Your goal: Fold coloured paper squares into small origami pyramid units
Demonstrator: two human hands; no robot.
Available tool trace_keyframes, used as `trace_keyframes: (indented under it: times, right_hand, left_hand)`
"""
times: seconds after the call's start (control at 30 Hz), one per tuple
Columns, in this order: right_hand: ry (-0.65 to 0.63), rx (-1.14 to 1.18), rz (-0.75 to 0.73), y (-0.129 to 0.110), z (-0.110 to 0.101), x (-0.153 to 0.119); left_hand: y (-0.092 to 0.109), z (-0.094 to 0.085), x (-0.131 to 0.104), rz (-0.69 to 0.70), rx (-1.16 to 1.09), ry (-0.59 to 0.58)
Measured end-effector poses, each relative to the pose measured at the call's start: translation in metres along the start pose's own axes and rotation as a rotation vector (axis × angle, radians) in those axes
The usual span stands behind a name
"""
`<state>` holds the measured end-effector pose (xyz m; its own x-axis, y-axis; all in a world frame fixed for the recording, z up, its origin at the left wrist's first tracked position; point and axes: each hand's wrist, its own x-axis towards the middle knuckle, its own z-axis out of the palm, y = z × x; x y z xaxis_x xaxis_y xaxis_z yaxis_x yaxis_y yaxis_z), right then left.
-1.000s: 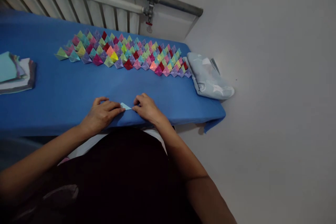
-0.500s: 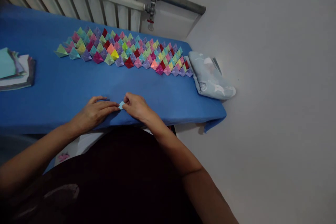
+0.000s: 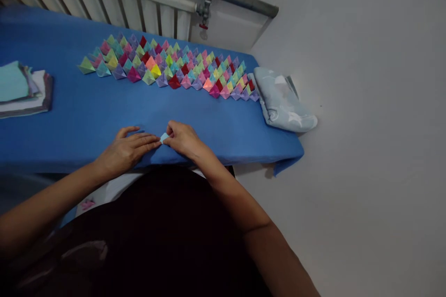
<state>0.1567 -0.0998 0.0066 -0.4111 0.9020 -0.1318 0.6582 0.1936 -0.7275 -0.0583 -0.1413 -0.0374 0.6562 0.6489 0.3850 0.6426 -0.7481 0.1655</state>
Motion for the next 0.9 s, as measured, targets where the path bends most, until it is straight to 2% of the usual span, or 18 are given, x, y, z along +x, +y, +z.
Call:
trace_keyframes:
  times: [0.1,0.27,0.47,0.67,0.9]
  right_hand:
    - [-0.009,-0.001,0.000,0.000,0.000,0.001]
    - [0.011,-0.046,-0.014,0.000,0.000,0.003]
    - [-0.002,-0.038,0.007,0.000,-0.001,0.003]
    - [-0.011,0.002,0.008,0.001,-0.001,0.003]
    - [-0.029,0.017,-0.002,0.005,-0.005,0.000]
  left_hand:
    - [0.001,0.001,-0.005,0.007,0.014,-0.009]
    - [0.001,0.004,-0.014,-0.017,0.043,0.037]
    - [0.006,-0.002,-0.015,-0.039,0.031,0.125]
    - [0.014,-0.001,-0.008,-0.039,0.103,0.053]
    - [0.013,0.001,-0.011,-0.023,0.134,0.072]
